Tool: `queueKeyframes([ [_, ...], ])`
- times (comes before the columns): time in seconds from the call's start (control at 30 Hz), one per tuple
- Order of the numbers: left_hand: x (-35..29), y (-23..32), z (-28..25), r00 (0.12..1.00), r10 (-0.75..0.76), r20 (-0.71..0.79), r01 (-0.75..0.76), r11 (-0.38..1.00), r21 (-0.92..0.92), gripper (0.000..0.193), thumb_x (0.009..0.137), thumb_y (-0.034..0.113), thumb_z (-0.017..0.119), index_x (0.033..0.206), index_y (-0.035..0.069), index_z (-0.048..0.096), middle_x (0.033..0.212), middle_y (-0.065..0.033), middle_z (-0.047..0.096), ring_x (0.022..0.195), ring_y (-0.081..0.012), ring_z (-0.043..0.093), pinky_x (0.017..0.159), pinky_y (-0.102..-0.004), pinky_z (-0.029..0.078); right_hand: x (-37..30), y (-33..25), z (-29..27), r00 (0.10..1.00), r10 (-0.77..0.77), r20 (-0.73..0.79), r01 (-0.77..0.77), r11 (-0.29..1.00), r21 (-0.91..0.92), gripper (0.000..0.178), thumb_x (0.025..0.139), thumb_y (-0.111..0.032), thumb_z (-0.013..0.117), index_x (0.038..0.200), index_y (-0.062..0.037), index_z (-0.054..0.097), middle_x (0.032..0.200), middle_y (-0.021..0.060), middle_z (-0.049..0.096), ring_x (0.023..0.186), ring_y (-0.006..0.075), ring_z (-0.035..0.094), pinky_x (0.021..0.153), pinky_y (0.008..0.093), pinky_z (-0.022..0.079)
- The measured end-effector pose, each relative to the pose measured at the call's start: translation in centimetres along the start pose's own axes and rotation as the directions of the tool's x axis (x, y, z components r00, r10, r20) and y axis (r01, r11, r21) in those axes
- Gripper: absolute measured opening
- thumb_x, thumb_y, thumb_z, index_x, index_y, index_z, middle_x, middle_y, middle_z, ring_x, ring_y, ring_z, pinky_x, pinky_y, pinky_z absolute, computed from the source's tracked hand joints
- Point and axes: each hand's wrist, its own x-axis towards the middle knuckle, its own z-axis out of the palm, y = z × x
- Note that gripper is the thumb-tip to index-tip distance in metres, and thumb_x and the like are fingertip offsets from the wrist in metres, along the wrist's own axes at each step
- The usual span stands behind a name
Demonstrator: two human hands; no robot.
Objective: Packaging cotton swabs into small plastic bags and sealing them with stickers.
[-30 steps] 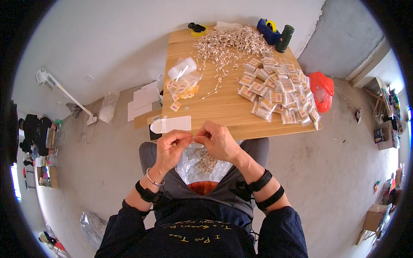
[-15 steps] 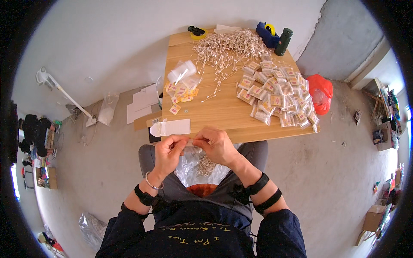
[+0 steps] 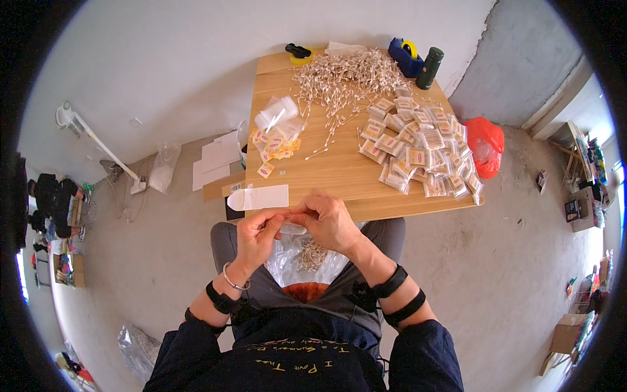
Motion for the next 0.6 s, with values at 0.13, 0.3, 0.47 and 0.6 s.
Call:
queueKeyframes([
  [0.13, -0.17, -0.26, -0.37, 0.998, -0.054, 0.010, 0.054, 0.997, -0.052, 0.015, 0.091, 0.011, 0.065, 0.100, 0.000, 0.069, 0.082, -0.0005, 0.068, 0.063, -0.0034, 0.054, 0.054, -0.0191, 0.044, 0.05, 0.19, -0.44, 0.997, -0.027, 0.073, 0.027, 1.000, 0.000, 0.009, 0.078, -0.001, 0.074, 0.082, -0.0006, 0.066, 0.080, 0.0086, 0.064, 0.074, 0.0177, 0.064, 0.067, 0.0292, 0.050],
  [0.3, 0.30, -0.48, -0.39, 0.999, 0.010, 0.031, -0.010, 1.000, 0.001, 0.014, 0.091, 0.011, 0.066, 0.099, 0.000, 0.069, 0.080, 0.0003, 0.066, 0.064, -0.0032, 0.054, 0.056, -0.0183, 0.043, 0.08, 0.25, -0.54, 0.995, -0.002, 0.101, 0.000, 1.000, 0.016, 0.008, 0.079, 0.000, 0.074, 0.082, -0.0003, 0.066, 0.079, 0.0085, 0.065, 0.074, 0.0174, 0.064, 0.067, 0.0289, 0.050],
  [0.47, 0.42, -0.11, -0.75, 0.998, -0.051, 0.046, 0.051, 0.999, 0.014, 0.014, 0.091, 0.010, 0.065, 0.098, -0.002, 0.067, 0.077, 0.0004, 0.065, 0.063, -0.0030, 0.053, 0.056, -0.0184, 0.043, 0.23, 0.54, -0.71, 0.993, -0.018, 0.118, 0.022, 0.999, -0.037, 0.008, 0.079, 0.000, 0.074, 0.080, 0.0000, 0.066, 0.078, 0.0086, 0.065, 0.072, 0.0167, 0.064, 0.065, 0.0289, 0.050],
  [0.6, 0.25, 0.32, -0.70, 0.993, -0.118, 0.018, 0.119, 0.990, -0.072, 0.016, 0.093, 0.014, 0.063, 0.096, -0.002, 0.067, 0.074, 0.0022, 0.062, 0.061, -0.0020, 0.051, 0.054, -0.0181, 0.041, 0.27, 0.46, -0.67, 0.992, -0.009, 0.124, 0.012, 1.000, -0.020, 0.008, 0.079, 0.000, 0.073, 0.079, 0.0002, 0.066, 0.077, 0.0090, 0.065, 0.071, 0.0169, 0.063, 0.065, 0.0291, 0.049],
])
